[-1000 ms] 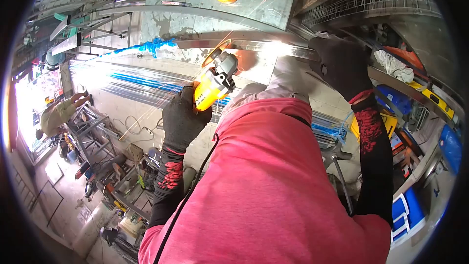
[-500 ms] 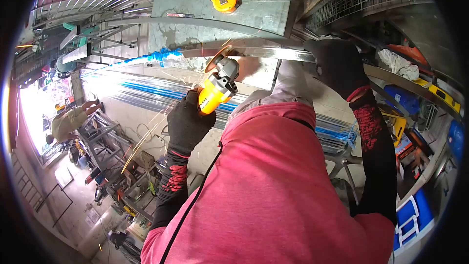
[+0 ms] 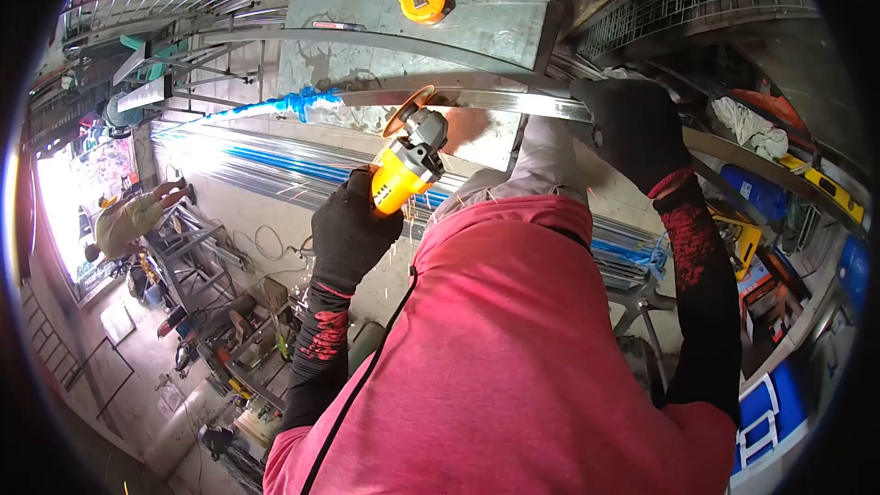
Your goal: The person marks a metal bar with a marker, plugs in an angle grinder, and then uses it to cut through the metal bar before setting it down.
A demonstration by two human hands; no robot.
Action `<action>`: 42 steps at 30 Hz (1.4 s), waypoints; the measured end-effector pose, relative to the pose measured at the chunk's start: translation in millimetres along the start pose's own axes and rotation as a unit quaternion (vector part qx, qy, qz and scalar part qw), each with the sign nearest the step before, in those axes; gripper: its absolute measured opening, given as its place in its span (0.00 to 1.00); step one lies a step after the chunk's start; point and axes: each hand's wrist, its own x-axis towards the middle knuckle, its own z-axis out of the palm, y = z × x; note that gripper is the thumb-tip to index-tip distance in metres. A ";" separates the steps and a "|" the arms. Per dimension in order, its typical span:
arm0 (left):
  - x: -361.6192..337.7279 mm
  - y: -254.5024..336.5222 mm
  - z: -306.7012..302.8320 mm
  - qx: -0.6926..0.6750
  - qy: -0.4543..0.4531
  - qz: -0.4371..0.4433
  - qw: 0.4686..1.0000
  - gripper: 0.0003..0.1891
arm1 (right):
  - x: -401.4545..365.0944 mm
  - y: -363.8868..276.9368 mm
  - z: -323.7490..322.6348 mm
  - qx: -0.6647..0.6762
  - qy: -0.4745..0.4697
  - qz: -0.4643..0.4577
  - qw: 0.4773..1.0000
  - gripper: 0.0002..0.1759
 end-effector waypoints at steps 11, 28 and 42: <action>3.4 2.9 -4.8 -0.001 -0.012 -0.002 1.000 0.28 | -1.2 1.9 0.5 0.001 -0.024 0.007 1.000 0.18; 9.5 6.8 -12.8 0.008 -0.048 -0.007 0.999 0.26 | 1.4 -2.3 -5.2 0.003 -0.007 -0.010 1.000 0.15; 12.4 11.5 -20.9 -0.004 -0.062 -0.015 0.998 0.24 | 2.8 -6.6 -9.5 0.011 -0.041 0.024 0.999 0.08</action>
